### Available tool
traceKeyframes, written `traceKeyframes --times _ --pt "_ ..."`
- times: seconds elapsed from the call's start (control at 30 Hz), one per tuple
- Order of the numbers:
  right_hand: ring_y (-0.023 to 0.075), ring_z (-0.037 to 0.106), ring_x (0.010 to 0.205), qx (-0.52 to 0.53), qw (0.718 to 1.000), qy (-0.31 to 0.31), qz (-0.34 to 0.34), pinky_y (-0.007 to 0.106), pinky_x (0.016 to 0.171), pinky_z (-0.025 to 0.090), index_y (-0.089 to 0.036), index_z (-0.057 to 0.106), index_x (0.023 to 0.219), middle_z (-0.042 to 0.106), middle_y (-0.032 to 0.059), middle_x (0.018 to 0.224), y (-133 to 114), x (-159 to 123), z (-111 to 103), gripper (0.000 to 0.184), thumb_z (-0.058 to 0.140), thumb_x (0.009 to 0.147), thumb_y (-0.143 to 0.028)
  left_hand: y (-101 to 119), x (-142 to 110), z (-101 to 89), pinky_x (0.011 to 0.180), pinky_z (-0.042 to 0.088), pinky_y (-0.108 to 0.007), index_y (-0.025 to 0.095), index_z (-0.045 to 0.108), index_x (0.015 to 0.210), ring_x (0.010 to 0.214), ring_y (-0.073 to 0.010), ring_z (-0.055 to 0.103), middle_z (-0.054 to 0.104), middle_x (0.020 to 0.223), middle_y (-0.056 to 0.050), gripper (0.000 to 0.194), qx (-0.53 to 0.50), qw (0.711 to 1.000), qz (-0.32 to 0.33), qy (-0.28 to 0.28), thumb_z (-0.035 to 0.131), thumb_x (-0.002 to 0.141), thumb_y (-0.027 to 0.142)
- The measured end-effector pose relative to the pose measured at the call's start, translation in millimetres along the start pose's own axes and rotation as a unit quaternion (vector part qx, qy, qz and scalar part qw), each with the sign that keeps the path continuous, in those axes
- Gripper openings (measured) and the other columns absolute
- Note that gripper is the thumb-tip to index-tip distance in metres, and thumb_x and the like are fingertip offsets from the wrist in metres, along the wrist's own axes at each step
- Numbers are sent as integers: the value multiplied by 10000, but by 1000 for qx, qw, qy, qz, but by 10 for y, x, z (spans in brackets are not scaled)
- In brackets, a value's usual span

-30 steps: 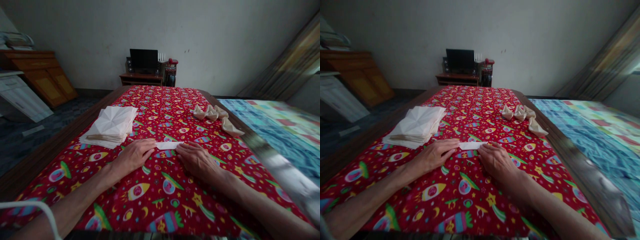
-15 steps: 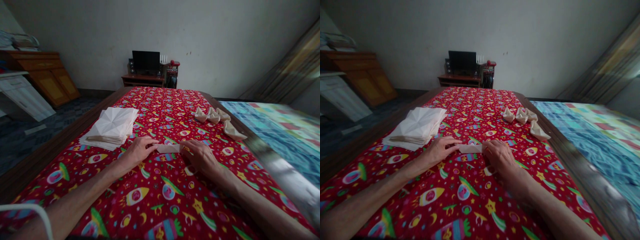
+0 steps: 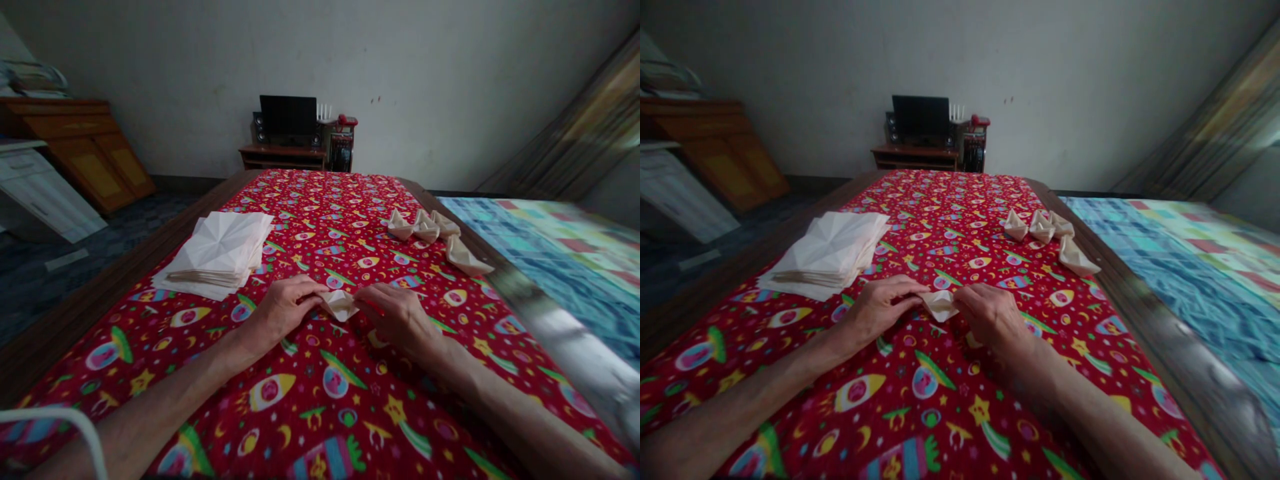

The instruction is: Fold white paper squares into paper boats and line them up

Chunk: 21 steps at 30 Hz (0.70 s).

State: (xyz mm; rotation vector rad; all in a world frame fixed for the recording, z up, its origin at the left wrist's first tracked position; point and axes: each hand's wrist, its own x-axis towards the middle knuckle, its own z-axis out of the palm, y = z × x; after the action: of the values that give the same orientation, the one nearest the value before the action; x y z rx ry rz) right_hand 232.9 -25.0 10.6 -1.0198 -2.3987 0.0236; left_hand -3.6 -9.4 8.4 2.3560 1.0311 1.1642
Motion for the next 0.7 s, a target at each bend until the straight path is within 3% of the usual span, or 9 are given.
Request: traceKeyframes --times 0.33,0.47,0.57,0.7 --pt "132 621 715 23 1000 2 14 220 631 447 -171 662 895 679 79 870 -33 67 75 224 454 923 -249 40 -7 5 728 542 -239 183 692 1003 803 -148 663 707 907 -48 198 6 1000 -11 6 607 825 168" --pt "123 599 680 24 999 21 31 212 596 429 -160 649 834 668 73 810 -48 75 95 230 444 917 -225 48 -13 33 732 550 -248 188 612 1168 825 -150 654 685 944 -48 325 -27 998 -53 19 585 854 265" --pt "115 583 650 27 999 27 38 206 573 414 -155 628 784 651 66 775 -80 79 99 236 436 912 -204 14 -33 66 687 556 -244 167 527 1264 826 -152 647 646 1009 -71 446 -61 995 -82 -2 554 868 370" --pt "110 560 609 25 998 40 42 209 553 395 -154 602 745 629 57 731 -126 76 97 250 418 911 -185 5 -81 85 703 522 -282 147 544 1209 788 -170 619 626 929 -70 458 70 993 -90 -37 484 885 466"
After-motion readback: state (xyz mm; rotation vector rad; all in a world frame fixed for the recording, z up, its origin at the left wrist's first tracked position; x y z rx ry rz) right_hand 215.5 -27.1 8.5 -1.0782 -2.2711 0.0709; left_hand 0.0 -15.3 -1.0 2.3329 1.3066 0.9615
